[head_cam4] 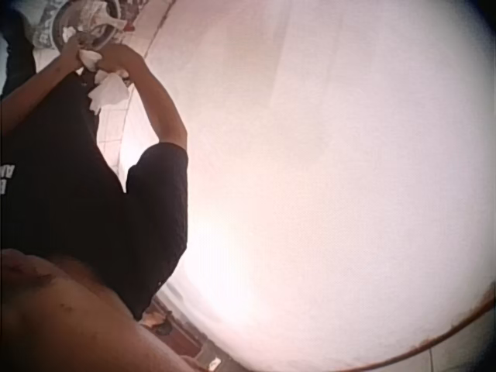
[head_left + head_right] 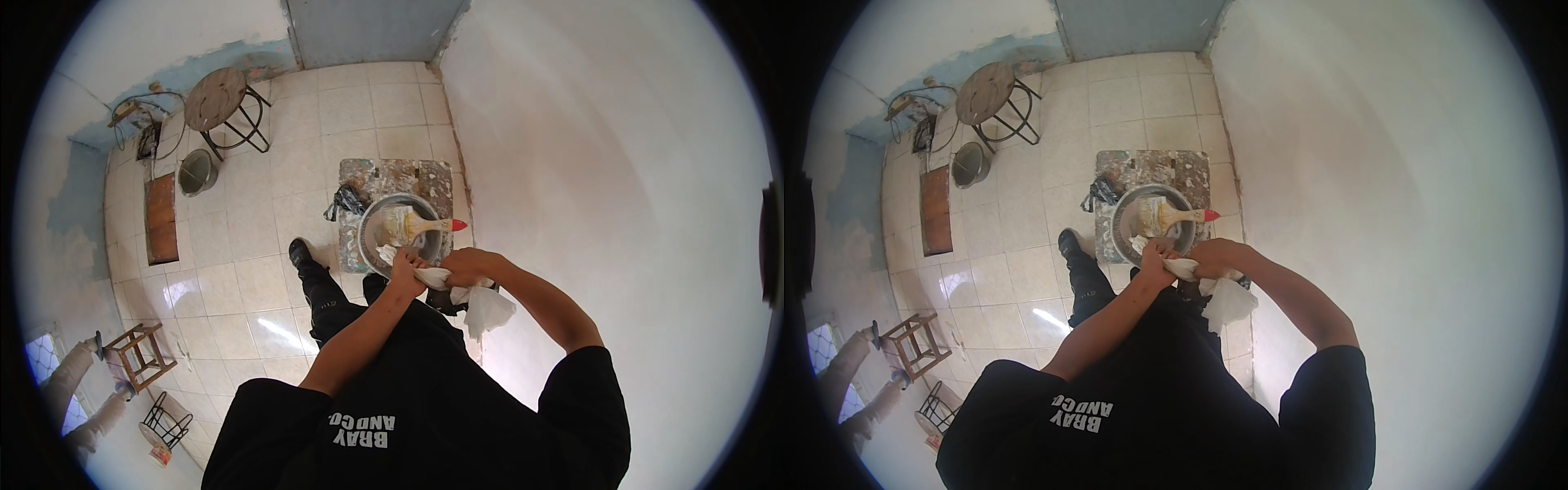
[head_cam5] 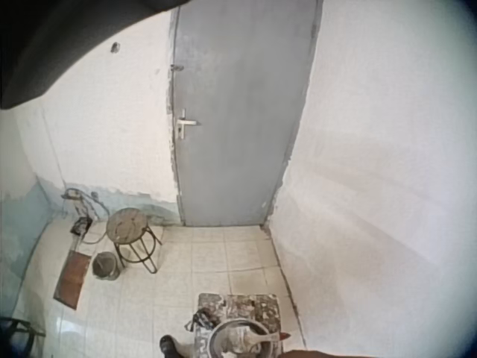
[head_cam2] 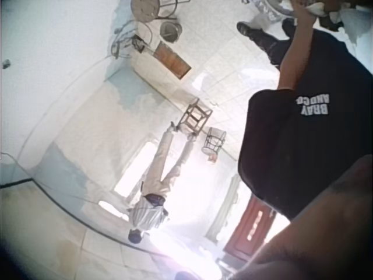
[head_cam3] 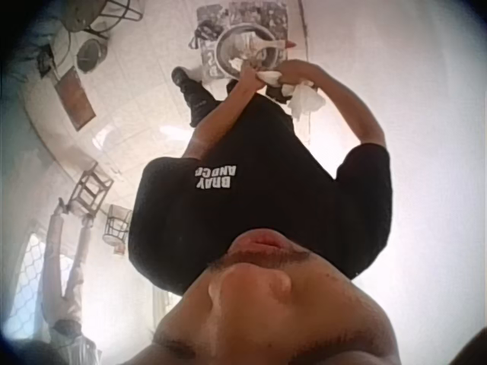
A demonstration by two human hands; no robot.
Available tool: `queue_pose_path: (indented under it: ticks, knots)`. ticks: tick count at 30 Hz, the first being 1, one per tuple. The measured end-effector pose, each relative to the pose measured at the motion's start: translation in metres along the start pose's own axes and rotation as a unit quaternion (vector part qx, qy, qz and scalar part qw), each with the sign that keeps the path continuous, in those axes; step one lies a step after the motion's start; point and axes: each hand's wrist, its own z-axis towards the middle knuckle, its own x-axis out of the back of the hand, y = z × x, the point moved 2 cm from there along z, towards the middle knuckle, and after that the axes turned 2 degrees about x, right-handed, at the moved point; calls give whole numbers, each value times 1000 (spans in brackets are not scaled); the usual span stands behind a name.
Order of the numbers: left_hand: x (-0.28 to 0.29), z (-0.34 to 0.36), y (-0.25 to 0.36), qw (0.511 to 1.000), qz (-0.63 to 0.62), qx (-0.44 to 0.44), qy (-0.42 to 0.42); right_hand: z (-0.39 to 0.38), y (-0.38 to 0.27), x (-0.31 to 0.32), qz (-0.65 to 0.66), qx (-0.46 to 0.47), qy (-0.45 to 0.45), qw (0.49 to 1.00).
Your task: The person holds a bucket of white paint and stirs it using a brush, while occasionally wiping the brush and bucket rim with a cloth.
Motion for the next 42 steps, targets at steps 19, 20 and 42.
queue_pose_path:
  ticks: [19,20,42]
  knots:
    - [0,5,9,999,0,-35,23,-5,4,-2,-16,-6,0,1000]
    - [0,5,10,999,-1,-36,23,-6,4,-2,-11,-3,-3,1000]
    - [-26,1,13,999,21,-49,2,-9,37,-16,25,-30,9,999]
